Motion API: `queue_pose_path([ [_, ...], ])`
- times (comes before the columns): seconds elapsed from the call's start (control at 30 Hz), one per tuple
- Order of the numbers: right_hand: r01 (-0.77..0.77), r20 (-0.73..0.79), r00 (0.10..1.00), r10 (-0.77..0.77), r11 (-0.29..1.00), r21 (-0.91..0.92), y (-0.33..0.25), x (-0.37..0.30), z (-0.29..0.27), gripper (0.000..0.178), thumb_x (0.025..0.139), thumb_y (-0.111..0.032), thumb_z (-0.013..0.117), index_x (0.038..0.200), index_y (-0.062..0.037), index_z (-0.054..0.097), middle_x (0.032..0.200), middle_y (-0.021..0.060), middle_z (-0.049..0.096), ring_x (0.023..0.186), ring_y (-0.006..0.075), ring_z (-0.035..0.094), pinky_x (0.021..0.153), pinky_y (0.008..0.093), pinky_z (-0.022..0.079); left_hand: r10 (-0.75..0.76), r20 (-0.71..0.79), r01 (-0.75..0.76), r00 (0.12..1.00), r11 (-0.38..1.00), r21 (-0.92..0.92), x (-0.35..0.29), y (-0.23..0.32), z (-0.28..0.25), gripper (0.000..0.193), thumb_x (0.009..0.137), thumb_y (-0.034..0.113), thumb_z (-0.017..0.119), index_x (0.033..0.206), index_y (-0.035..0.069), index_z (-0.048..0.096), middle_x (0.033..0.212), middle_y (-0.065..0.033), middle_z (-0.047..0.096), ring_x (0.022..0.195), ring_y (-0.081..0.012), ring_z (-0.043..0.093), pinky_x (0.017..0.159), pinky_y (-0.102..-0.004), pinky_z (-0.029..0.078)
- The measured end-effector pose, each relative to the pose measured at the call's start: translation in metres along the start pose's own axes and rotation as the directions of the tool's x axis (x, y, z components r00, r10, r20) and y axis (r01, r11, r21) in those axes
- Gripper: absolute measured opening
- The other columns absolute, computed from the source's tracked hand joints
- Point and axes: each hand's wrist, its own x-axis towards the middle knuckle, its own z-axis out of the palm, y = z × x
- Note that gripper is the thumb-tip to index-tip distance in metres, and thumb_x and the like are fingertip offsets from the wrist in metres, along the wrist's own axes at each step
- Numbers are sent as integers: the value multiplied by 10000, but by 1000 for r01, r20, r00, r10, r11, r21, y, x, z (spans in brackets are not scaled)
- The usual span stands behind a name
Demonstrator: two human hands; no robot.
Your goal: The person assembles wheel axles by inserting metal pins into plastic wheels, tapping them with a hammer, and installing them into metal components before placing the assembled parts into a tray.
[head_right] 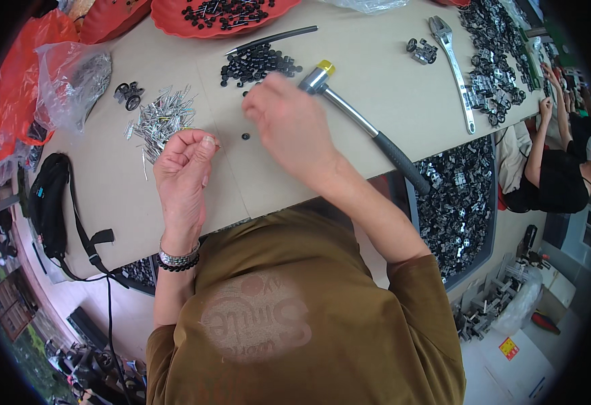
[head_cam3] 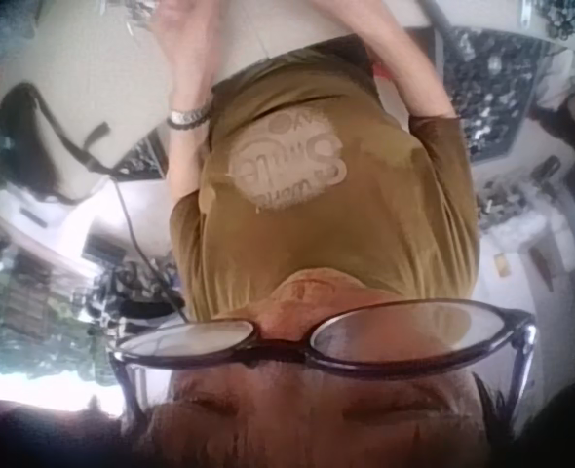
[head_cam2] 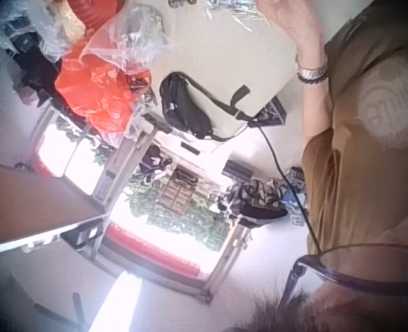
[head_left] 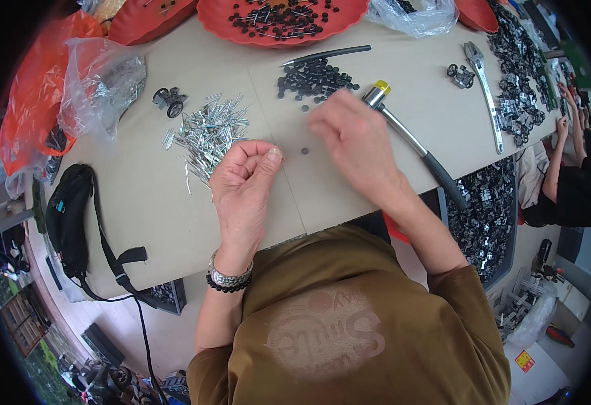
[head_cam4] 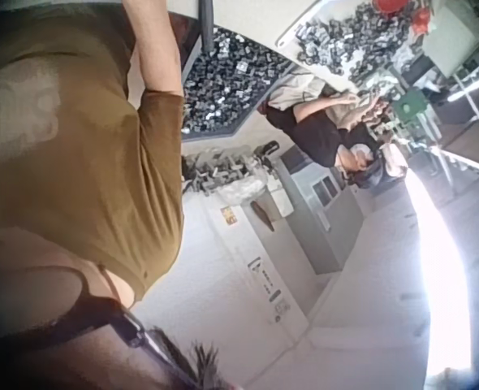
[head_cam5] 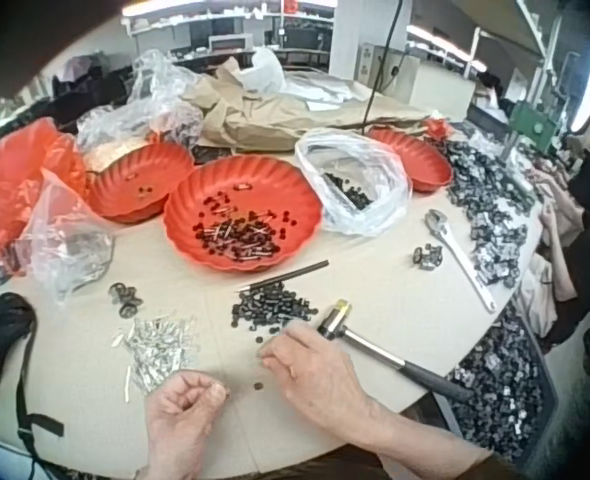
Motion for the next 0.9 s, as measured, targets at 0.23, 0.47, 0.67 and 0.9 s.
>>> queue_pose_path([
  [0.23, 116, 58, 993, -102, 923, -368, 0, 27, -5, 133, 808, -78, 744, 860, -23, 634, 889, 105, 592, 788, 292, 678, 592, 411, 531, -3, -6, 4, 1000, 999, 53, 3, -3, 4, 120, 978, 106, 719, 1060, 24, 687, 881, 1, 710, 598, 2, 420, 538, -176, 321],
  [0.47, 129, 108, 990, -90, 885, -447, -1, 16, -10, 96, 863, -120, 703, 873, -53, 635, 885, 79, 571, 781, 299, 673, 602, 428, 527, 198, 21, -193, 980, 913, 359, 17, -7, 12, 59, 852, -6, 778, 910, -4, 776, 790, 28, 609, 643, -47, 442, 591, -217, 368],
  [0.67, -46, 96, 991, 89, 925, -378, -11, -27, -30, 104, 832, -93, 734, 897, -67, 656, 875, 67, 556, 751, 281, 649, 622, 416, 524, 262, 84, -268, 961, 820, 506, 20, -6, 16, 94, 844, 2, 796, 937, -9, 787, 742, 49, 485, 677, -60, 382, 602, -224, 308],
  [0.9, -153, 24, 986, 165, 953, -261, -4, -47, -37, 155, 803, -49, 758, 945, -77, 702, 881, 57, 601, 742, 277, 643, 635, 401, 514, 295, 101, -301, 950, 781, 548, 20, -7, 18, 67, 826, -32, 783, 890, -17, 774, 722, -3, 561, 643, -74, 467, 584, -238, 383],
])
